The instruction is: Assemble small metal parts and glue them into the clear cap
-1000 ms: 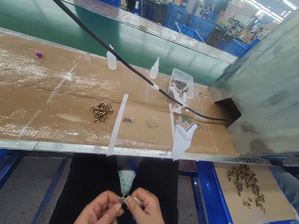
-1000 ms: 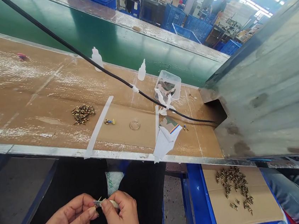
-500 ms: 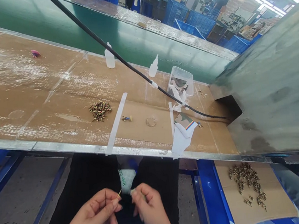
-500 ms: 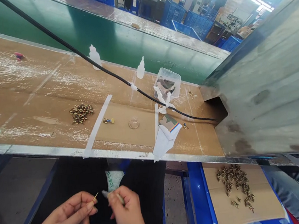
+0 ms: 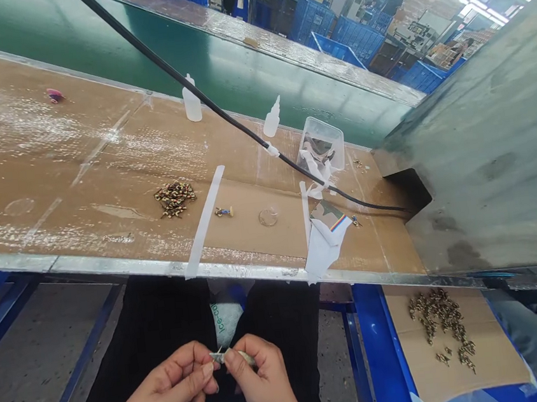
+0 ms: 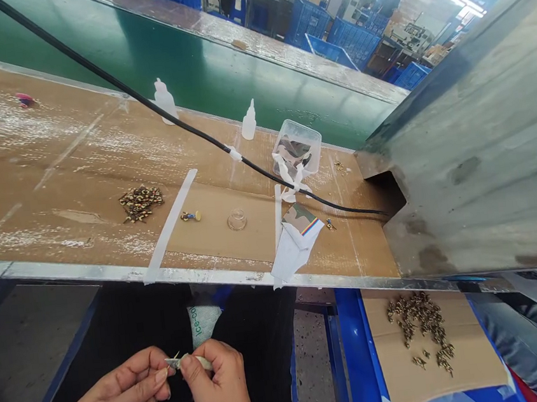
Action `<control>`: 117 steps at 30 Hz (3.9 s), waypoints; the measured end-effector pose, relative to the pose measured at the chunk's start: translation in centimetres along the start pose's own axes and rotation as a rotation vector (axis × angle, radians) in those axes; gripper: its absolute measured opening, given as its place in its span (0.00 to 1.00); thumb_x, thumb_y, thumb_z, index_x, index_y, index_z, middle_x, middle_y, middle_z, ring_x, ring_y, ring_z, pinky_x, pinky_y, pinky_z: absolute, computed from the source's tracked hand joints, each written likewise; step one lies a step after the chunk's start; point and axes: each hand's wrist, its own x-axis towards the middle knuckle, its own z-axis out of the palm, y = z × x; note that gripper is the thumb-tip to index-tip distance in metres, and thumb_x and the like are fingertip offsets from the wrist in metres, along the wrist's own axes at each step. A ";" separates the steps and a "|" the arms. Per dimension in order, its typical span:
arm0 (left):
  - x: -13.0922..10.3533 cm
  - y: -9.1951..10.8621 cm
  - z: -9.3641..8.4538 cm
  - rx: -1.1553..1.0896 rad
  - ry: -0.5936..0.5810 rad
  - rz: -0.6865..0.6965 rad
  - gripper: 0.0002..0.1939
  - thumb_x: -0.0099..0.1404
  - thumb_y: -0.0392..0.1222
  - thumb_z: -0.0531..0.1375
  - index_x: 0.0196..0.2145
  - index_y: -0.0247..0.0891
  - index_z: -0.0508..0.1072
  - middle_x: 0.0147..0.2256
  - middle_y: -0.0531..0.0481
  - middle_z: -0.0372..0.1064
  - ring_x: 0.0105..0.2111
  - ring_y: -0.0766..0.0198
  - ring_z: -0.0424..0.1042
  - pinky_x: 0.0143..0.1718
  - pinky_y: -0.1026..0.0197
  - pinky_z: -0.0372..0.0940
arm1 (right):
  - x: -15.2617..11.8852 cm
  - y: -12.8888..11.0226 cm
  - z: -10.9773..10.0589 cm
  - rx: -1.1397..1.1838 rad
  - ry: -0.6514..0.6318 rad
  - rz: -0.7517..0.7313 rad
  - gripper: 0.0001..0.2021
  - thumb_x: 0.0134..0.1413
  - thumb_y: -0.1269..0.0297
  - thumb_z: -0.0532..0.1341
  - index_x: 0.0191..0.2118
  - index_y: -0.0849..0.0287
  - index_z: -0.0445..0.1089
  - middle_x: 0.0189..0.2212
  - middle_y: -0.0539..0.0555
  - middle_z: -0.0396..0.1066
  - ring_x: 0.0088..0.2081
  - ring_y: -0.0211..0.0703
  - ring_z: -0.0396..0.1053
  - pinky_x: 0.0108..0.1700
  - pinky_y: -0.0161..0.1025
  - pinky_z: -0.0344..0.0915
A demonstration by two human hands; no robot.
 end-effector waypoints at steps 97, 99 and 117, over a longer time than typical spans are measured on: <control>-0.1 -0.6 -0.5 0.381 0.154 0.172 0.20 0.57 0.61 0.63 0.30 0.40 0.72 0.19 0.56 0.64 0.20 0.65 0.65 0.22 0.66 0.62 | 0.6 0.1 0.6 -0.054 0.059 -0.026 0.17 0.57 0.57 0.58 0.21 0.60 0.64 0.19 0.46 0.57 0.24 0.35 0.56 0.26 0.32 0.51; -0.2 -0.9 -0.9 0.393 0.170 0.175 0.19 0.58 0.60 0.62 0.30 0.40 0.72 0.18 0.57 0.64 0.19 0.66 0.64 0.22 0.66 0.61 | 1.1 1.1 0.1 0.065 0.160 0.060 0.18 0.58 0.52 0.56 0.23 0.59 0.61 0.19 0.45 0.54 0.21 0.34 0.54 0.23 0.31 0.50; -0.2 0.3 -0.2 0.285 0.064 0.112 0.20 0.56 0.60 0.64 0.29 0.38 0.73 0.18 0.56 0.67 0.20 0.67 0.64 0.24 0.67 0.60 | 0.4 -0.6 0.6 -0.043 -0.040 -0.035 0.17 0.58 0.58 0.58 0.22 0.61 0.67 0.18 0.46 0.58 0.23 0.34 0.56 0.25 0.31 0.51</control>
